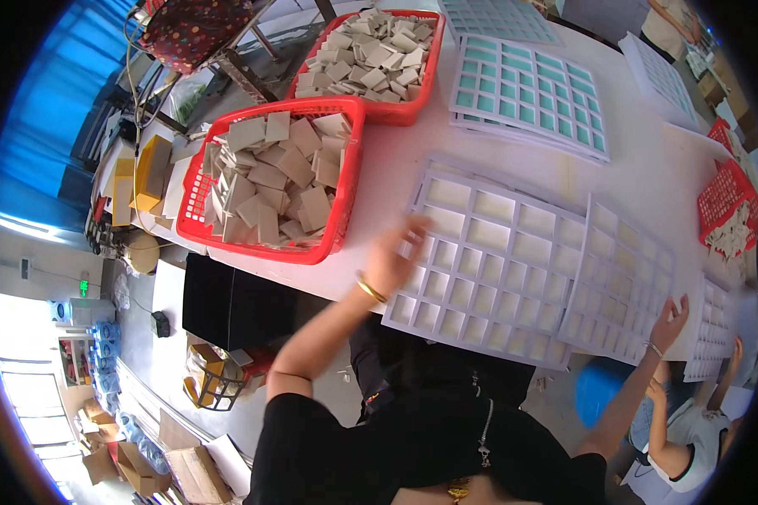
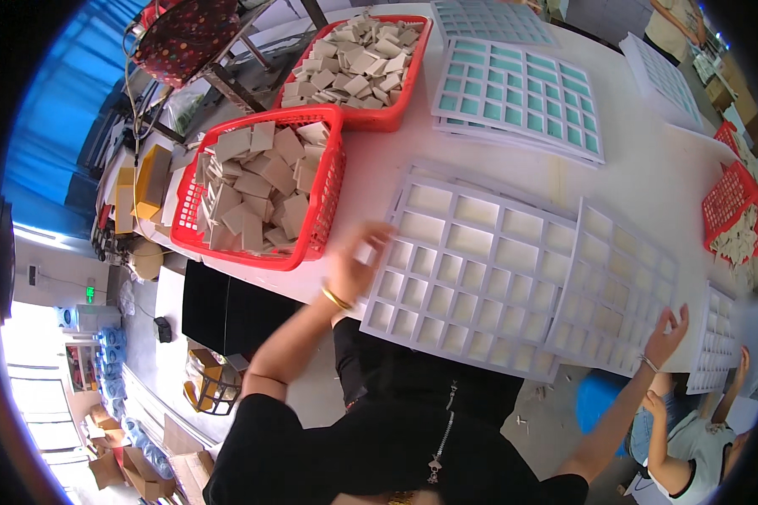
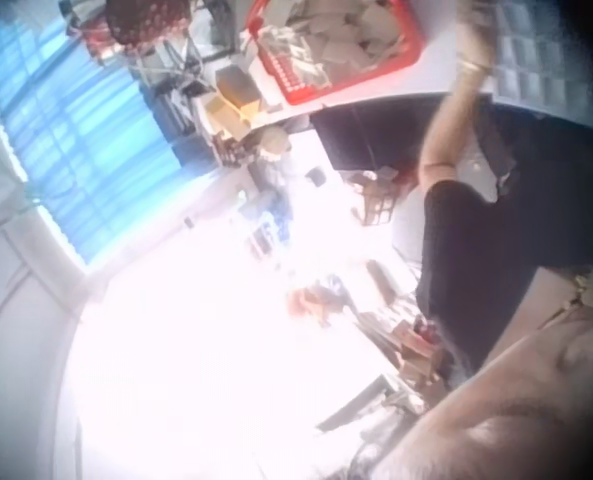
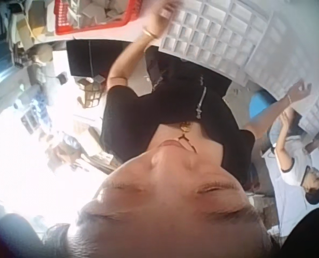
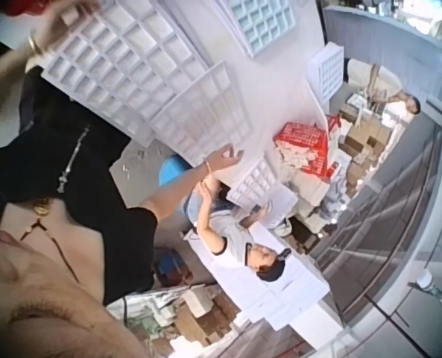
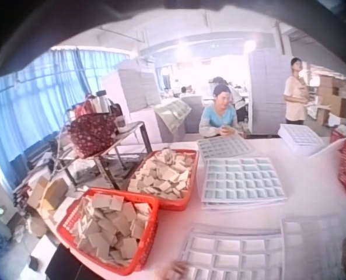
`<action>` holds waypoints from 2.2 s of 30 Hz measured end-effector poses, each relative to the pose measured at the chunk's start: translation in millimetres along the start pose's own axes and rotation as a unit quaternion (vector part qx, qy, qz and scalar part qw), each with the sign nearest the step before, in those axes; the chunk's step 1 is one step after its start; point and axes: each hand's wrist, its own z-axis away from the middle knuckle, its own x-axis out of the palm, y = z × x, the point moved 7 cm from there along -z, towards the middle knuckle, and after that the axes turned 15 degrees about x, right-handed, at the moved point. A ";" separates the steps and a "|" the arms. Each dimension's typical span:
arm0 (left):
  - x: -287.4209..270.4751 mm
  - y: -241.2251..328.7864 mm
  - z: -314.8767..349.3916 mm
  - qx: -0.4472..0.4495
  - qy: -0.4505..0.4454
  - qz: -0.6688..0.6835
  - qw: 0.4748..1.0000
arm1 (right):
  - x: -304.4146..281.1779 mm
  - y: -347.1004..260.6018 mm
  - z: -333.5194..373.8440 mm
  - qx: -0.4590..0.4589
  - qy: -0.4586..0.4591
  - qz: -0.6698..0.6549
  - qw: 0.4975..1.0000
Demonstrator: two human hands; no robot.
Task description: The person picks small rectangular blocks from red baskets and places them into the compartments of a white grid tray. The person repeats this process, filling the tray slots one by one with the blocks.
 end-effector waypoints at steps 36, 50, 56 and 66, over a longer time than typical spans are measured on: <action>107.1 -17.8 12.4 -0.159 -0.201 0.299 0.919 | 206.3 -267.8 253.4 0.281 -0.682 -0.321 0.593; 146.0 -115.7 30.5 -0.235 -0.163 0.109 0.952 | 194.6 -196.7 178.5 0.381 -0.415 -0.361 0.743; 169.5 -109.0 20.0 -0.240 -0.242 0.065 0.938 | 191.4 -194.8 181.1 0.372 -0.410 -0.360 0.751; 165.8 -51.7 15.2 0.055 -0.338 -0.155 0.927 | 221.4 -219.4 174.7 0.128 -0.393 -0.252 0.875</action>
